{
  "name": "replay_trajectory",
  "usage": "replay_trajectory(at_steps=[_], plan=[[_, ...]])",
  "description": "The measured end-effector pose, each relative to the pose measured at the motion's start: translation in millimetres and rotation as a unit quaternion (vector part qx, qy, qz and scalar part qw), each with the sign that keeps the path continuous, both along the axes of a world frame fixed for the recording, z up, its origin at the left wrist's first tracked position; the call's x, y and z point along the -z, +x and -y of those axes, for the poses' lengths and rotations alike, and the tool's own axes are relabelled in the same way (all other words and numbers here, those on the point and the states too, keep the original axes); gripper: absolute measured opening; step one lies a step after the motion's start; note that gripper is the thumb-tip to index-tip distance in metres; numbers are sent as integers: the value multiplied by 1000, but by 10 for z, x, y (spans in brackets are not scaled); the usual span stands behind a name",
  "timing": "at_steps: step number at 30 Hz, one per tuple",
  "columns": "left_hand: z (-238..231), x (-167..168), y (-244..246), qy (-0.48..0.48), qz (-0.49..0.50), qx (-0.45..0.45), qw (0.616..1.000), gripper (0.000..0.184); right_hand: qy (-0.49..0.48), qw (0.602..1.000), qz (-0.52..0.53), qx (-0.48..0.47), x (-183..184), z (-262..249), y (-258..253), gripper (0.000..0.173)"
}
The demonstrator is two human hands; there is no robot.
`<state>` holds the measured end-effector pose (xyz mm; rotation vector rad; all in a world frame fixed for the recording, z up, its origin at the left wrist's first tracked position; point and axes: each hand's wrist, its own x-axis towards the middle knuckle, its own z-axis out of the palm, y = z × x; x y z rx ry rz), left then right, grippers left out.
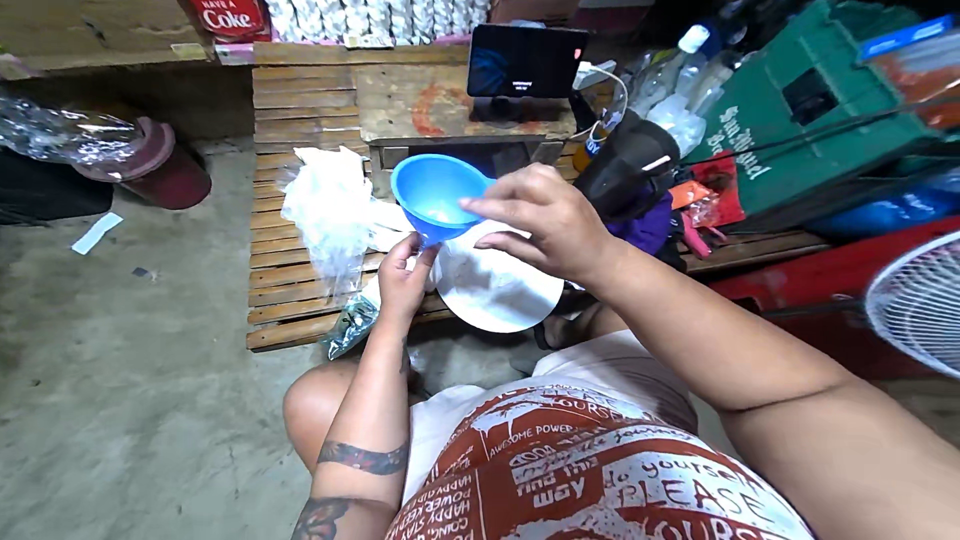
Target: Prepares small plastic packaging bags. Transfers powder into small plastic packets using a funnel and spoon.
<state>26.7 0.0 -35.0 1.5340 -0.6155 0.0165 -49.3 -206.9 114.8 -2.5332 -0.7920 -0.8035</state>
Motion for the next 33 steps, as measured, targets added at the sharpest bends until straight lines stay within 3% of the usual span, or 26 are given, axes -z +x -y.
replay_trajectory(at_steps=[2,5,10,16,20,23,28,33], plan=[[2,48,46,-31,-11,0,999,28,52,998,-30,27,77,146,-101,37],[-101,-13,-29,-36,-25,5,999,32,72,976,-150,141,482,519,-359,40],[-106,-26,-2,-67,-40,-17,997,28,90,826,-410,377,1350,1080,-815,52],[-98,14,22,-69,-42,-33,996,28,125,740,-459,475,1831,1314,-945,51],[-130,58,32,-69,-23,-30,997,30,186,734,-465,459,1920,1332,-895,57],[-143,49,-9,-86,-19,-42,995,30,169,751,-467,435,1976,1388,-876,50],[-122,-32,-5,-69,-45,-80,993,29,88,781,-472,400,1613,1303,-742,35],[-109,-27,3,-86,-47,-69,993,28,51,780,-434,449,1419,1188,-429,29]])
